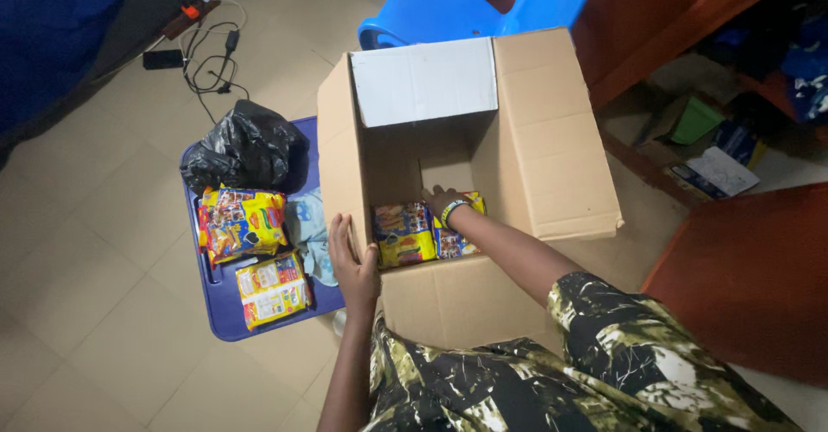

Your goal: The person empties food packets from a black bag onto a blue surface, places them into a cardboard box, and then puts a green dustpan and other boxes into larger containers before placing them in a closet.

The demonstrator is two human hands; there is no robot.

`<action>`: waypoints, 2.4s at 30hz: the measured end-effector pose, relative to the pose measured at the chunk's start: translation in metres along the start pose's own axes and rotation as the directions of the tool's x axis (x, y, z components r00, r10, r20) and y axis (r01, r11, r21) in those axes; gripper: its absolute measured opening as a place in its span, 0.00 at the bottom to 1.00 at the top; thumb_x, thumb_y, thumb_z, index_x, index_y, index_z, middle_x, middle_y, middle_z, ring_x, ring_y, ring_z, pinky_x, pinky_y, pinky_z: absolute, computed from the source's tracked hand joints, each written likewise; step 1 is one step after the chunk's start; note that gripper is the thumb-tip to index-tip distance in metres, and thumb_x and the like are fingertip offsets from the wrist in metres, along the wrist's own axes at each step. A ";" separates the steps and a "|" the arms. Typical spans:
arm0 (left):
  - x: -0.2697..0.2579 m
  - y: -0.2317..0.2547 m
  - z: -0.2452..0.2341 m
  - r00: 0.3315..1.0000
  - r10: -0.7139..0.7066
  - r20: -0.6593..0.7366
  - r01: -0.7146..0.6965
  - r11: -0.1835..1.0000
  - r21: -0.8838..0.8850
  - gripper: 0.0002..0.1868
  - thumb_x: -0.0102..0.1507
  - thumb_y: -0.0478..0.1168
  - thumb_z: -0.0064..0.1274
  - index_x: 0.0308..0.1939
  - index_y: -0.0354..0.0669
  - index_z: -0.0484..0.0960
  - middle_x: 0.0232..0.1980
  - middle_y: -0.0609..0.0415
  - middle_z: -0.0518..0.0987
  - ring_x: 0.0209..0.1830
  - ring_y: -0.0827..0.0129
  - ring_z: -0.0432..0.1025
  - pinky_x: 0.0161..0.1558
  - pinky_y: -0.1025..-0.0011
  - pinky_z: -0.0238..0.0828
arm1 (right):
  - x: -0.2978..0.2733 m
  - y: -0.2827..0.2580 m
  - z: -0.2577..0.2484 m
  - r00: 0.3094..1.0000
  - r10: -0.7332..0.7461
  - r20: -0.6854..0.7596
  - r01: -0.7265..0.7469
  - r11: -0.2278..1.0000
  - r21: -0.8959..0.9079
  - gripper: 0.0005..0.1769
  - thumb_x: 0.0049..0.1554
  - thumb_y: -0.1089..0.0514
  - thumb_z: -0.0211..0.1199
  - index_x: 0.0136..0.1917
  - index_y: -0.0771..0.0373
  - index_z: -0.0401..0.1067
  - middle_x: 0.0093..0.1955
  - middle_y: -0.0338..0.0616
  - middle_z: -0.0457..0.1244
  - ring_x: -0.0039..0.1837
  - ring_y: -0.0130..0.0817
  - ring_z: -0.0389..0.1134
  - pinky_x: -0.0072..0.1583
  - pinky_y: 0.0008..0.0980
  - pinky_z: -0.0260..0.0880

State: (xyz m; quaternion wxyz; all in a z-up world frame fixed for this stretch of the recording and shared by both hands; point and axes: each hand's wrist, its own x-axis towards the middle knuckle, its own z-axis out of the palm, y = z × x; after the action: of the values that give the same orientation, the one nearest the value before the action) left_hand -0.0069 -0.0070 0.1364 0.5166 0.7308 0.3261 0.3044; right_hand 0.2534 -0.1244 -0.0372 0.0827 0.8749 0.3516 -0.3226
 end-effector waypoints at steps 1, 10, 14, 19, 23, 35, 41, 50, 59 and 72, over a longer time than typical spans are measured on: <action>0.000 0.000 0.001 1.000 0.000 -0.006 0.000 1.000 -0.001 0.36 0.57 0.36 0.53 0.71 0.38 0.68 0.76 0.39 0.63 0.79 0.46 0.56 0.77 0.55 0.48 | -0.001 0.000 0.003 0.996 -0.085 0.036 0.088 0.990 -0.112 0.36 0.57 0.60 0.65 0.76 0.51 0.56 0.74 0.56 0.56 0.70 0.62 0.63 0.64 0.61 0.68; 0.003 -0.016 -0.002 0.997 0.034 -0.067 -0.033 0.999 0.016 0.35 0.58 0.39 0.56 0.69 0.36 0.69 0.75 0.39 0.66 0.76 0.46 0.58 0.75 0.55 0.49 | -0.063 -0.105 -0.096 0.834 -0.404 -0.375 0.442 0.897 0.017 0.28 0.51 0.46 0.76 0.54 0.66 0.71 0.58 0.57 0.62 0.63 0.59 0.62 0.71 0.60 0.53; -0.006 -0.040 0.009 0.987 -0.148 -0.068 0.139 0.983 -0.123 0.32 0.61 0.45 0.53 0.68 0.36 0.72 0.71 0.39 0.72 0.73 0.50 0.65 0.73 0.57 0.57 | -0.150 -0.201 -0.127 0.624 -0.205 -0.754 0.579 0.770 0.270 0.09 0.49 0.63 0.62 0.43 0.63 0.66 0.50 0.52 0.61 0.57 0.50 0.64 0.60 0.46 0.65; -0.017 -0.072 0.024 0.997 -0.050 -0.051 0.036 0.966 -0.257 0.40 0.62 0.50 0.58 0.74 0.41 0.60 0.76 0.41 0.63 0.76 0.47 0.58 0.75 0.53 0.52 | -0.136 -0.296 -0.069 0.724 -0.541 -0.428 0.687 0.513 0.514 0.09 0.53 0.59 0.64 0.45 0.61 0.67 0.48 0.50 0.62 0.54 0.47 0.67 0.58 0.43 0.68; -0.011 -0.069 0.013 0.983 0.166 -0.078 -0.152 0.974 0.167 0.40 0.60 0.51 0.60 0.72 0.39 0.66 0.77 0.38 0.61 0.78 0.42 0.57 0.76 0.48 0.47 | -0.034 -0.354 0.037 0.826 -0.410 0.387 0.164 0.831 0.531 0.22 0.50 0.54 0.68 0.53 0.63 0.63 0.55 0.53 0.61 0.59 0.50 0.67 0.60 0.46 0.69; -0.010 -0.034 -0.014 0.991 0.091 -0.098 -0.086 0.995 0.057 0.37 0.58 0.48 0.60 0.69 0.40 0.70 0.76 0.37 0.66 0.77 0.44 0.60 0.76 0.48 0.50 | -0.022 -0.387 0.108 0.874 0.457 0.166 -0.458 0.661 0.594 0.65 0.36 0.37 0.84 0.74 0.69 0.56 0.73 0.61 0.58 0.73 0.54 0.62 0.71 0.46 0.65; -0.012 -0.032 -0.015 0.993 0.070 -0.091 -0.062 0.995 0.081 0.37 0.57 0.47 0.59 0.69 0.40 0.70 0.75 0.37 0.65 0.76 0.43 0.59 0.75 0.49 0.51 | -0.006 -0.397 0.096 0.817 0.395 0.421 -0.573 0.639 0.513 0.57 0.37 0.36 0.86 0.63 0.64 0.54 0.58 0.51 0.53 0.58 0.47 0.57 0.56 0.45 0.63; -0.010 -0.055 0.006 0.990 0.122 -0.069 -0.106 0.974 0.199 0.42 0.57 0.52 0.59 0.73 0.41 0.67 0.78 0.37 0.63 0.80 0.43 0.54 0.77 0.48 0.45 | -0.028 -0.386 0.069 0.628 -0.288 0.723 -0.390 0.688 0.612 0.30 0.45 0.32 0.66 0.38 0.63 0.73 0.28 0.48 0.63 0.27 0.41 0.62 0.31 0.41 0.62; -0.025 -0.108 0.034 0.962 0.199 0.187 -0.272 0.750 0.603 0.42 0.64 0.43 0.54 0.79 0.27 0.59 0.80 0.30 0.61 0.80 0.46 0.53 0.76 0.57 0.47 | -0.138 -0.186 -0.102 0.810 -0.581 -0.083 0.389 0.425 0.817 0.29 0.52 0.45 0.69 0.59 0.67 0.77 0.53 0.48 0.73 0.52 0.33 0.72 0.54 0.34 0.74; 0.003 0.026 -0.019 0.987 -0.126 -0.097 0.131 0.990 0.044 0.35 0.57 0.23 0.46 0.71 0.29 0.68 0.76 0.37 0.66 0.80 0.50 0.57 0.78 0.61 0.46 | -0.091 -0.065 -0.074 0.907 -0.162 -0.389 0.268 0.934 0.236 0.27 0.56 0.57 0.61 0.69 0.56 0.72 0.59 0.56 0.69 0.60 0.52 0.70 0.63 0.48 0.70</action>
State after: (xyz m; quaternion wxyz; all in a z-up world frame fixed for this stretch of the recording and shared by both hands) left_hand -0.0156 -0.0009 0.1671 0.5005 0.7060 0.4040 0.2963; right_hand 0.1975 -0.1000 0.0827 -0.1466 0.8774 0.4059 -0.2096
